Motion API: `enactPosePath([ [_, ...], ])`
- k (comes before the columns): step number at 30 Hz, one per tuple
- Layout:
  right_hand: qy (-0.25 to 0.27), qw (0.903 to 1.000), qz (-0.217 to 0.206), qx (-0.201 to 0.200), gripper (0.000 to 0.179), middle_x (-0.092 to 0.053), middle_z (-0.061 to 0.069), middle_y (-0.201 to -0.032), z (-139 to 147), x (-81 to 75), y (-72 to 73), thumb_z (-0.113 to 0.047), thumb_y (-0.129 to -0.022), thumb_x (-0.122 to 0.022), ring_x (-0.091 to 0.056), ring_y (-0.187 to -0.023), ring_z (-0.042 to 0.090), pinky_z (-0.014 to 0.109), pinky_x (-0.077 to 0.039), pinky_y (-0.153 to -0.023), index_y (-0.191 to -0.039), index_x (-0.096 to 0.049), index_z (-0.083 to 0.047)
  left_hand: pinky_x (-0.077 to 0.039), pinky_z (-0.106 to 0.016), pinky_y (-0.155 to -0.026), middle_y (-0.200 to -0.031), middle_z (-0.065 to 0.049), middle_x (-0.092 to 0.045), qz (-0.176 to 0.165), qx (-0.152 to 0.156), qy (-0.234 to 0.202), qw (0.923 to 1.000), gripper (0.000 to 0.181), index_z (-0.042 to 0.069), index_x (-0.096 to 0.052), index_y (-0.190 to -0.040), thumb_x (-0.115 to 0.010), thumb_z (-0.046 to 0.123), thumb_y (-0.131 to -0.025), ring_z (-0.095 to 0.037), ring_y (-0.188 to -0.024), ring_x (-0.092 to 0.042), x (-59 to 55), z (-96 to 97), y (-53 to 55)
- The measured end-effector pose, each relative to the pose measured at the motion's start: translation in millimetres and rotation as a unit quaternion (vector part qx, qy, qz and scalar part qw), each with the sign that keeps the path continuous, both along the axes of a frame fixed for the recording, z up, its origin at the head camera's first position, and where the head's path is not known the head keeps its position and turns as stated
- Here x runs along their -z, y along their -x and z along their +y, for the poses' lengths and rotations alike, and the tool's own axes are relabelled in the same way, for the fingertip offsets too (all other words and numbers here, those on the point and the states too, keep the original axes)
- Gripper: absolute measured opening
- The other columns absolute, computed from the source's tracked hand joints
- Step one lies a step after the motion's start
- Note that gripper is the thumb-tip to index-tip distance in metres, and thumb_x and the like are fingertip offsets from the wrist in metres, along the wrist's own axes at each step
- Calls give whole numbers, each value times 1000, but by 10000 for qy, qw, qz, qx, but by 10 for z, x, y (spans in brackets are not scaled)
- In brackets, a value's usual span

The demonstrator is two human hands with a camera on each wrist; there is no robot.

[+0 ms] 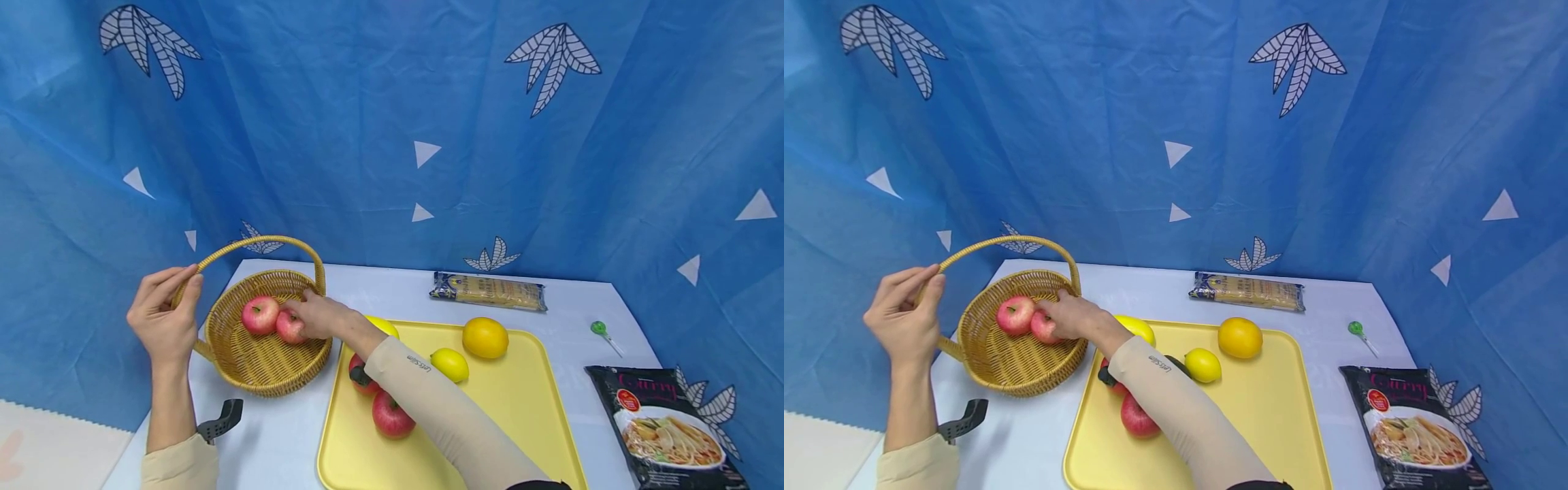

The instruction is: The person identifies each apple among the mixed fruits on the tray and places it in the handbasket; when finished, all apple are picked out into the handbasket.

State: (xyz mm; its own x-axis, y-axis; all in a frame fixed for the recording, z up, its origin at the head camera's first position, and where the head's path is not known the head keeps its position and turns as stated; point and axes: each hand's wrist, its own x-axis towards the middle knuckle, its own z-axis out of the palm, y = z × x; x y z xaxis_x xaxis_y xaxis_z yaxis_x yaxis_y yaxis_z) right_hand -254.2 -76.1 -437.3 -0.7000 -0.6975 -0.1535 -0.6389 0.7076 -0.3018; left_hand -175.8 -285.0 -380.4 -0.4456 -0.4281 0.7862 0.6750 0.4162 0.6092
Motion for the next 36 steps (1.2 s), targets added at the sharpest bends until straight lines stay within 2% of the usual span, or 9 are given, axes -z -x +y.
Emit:
enactPosePath([
  [6,44,10000,64,0,57,-44,10,-145,4,9,-2,-30,-98,-65,-61,-103,15,28,-53,-90,-151,-43,-36,-52,-10,-75,-98,-5,-70,-19,-3,37,10000,15,-13,-74,-99,-74,-11,-85,-8,-89,-64,-13,12,-4],
  [12,-49,9999,113,23,59,-39,13,-152,8,6,-32,-30,-99,-65,-62,-115,18,31,-53,-94,-152,-41,-36,-51,-10,-74,-99,-4,-69,-50,-26,58,10000,15,-13,-74,-100,-74,-10,-85,-7,-89,-64,-13,16,-10],
  [19,53,10000,-50,60,62,-43,9,-143,34,-27,-58,-39,-96,-67,-63,-97,17,29,-54,-83,-151,-41,-37,-51,-10,-72,-98,-5,-69,-29,-15,32,10000,15,-13,-74,-99,-74,-11,-85,-7,-88,-63,-10,10,-8],
  [25,210,9998,-46,-27,63,-44,7,-139,64,-72,-54,-36,-95,-69,-60,-94,15,26,-53,-82,-152,-41,-35,-51,-10,-72,-98,-5,-69,-12,-12,1,10000,15,-14,-74,-99,-74,-10,-85,-7,-87,-64,-24,12,-8],
  [31,252,9996,51,-97,64,-43,6,-145,101,-134,-59,-33,-94,-71,-59,-105,14,28,-53,-88,-151,-43,-33,-51,-9,-72,-98,-2,-69,-53,-53,13,10000,15,-14,-74,-99,-74,-10,-85,-6,-86,-64,-29,23,-19],
  [36,294,9993,124,-210,62,-43,7,-146,147,-195,-88,-36,-94,-72,-60,-105,12,28,-53,-85,-149,-44,-30,-50,-9,-71,-98,-2,-69,-69,-60,18,10000,14,-13,-74,-99,-74,-10,-85,-5,-85,-63,-27,24,-18],
])
